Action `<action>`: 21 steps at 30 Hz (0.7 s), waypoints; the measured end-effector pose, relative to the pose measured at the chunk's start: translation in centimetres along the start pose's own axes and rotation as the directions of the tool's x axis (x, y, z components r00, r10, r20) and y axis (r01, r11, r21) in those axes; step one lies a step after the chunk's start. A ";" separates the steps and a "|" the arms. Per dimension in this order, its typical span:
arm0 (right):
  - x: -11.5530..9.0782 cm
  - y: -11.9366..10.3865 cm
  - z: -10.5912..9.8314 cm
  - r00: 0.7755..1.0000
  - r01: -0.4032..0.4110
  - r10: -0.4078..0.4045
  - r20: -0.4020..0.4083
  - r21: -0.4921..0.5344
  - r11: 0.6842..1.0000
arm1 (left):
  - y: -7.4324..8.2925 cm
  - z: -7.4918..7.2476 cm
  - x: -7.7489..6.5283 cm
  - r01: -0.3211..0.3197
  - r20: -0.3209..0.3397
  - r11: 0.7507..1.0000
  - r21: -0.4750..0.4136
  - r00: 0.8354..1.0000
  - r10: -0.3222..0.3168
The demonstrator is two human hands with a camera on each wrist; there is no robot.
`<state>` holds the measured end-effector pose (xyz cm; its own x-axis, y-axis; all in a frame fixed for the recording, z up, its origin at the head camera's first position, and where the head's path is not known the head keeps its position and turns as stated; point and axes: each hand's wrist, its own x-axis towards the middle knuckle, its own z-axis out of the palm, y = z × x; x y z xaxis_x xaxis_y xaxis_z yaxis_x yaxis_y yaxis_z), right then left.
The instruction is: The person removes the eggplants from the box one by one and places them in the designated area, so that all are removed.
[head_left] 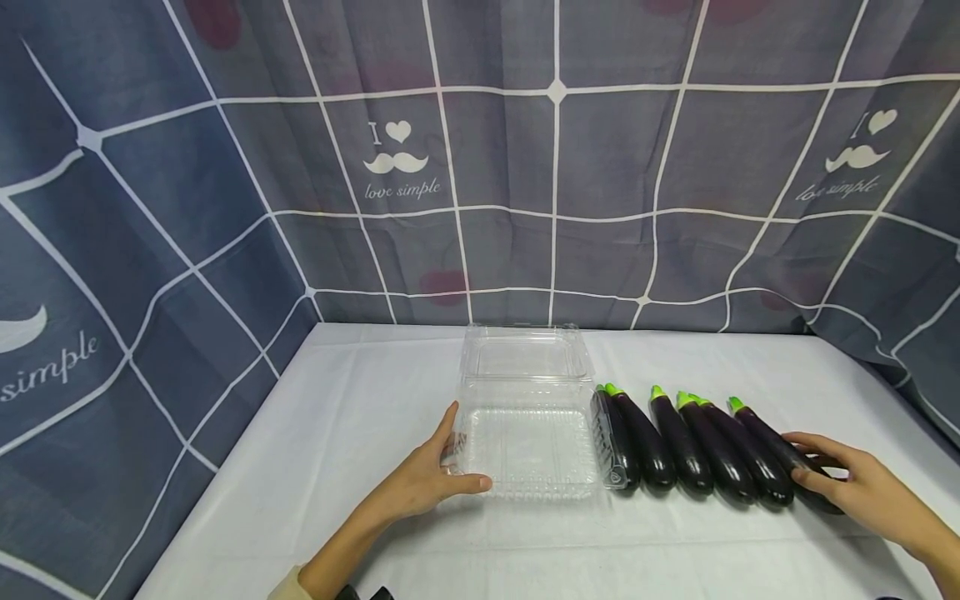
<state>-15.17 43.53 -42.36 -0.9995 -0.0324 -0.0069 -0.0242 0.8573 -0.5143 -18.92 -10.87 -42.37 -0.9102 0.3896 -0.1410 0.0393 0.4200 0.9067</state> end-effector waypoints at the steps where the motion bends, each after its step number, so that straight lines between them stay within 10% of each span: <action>1: 0.0 0.1 0.1 1.000 -0.001 0.001 -0.004 0.001 1.000 | 0.0 0.0 0.0 -0.001 0.000 1.000 -0.001 1.000 0.001; 21: -0.1 0.3 0.4 0.991 0.084 -0.084 -0.105 0.001 0.996 | 0.0 0.0 0.0 -0.014 0.009 1.000 -0.009 1.000 0.014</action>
<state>-15.03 43.62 -42.84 -0.9907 -0.0499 0.1267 -0.1085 0.8512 -0.5135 -18.90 -10.90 -42.31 -0.9057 0.4030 -0.1316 0.0485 0.4068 0.9122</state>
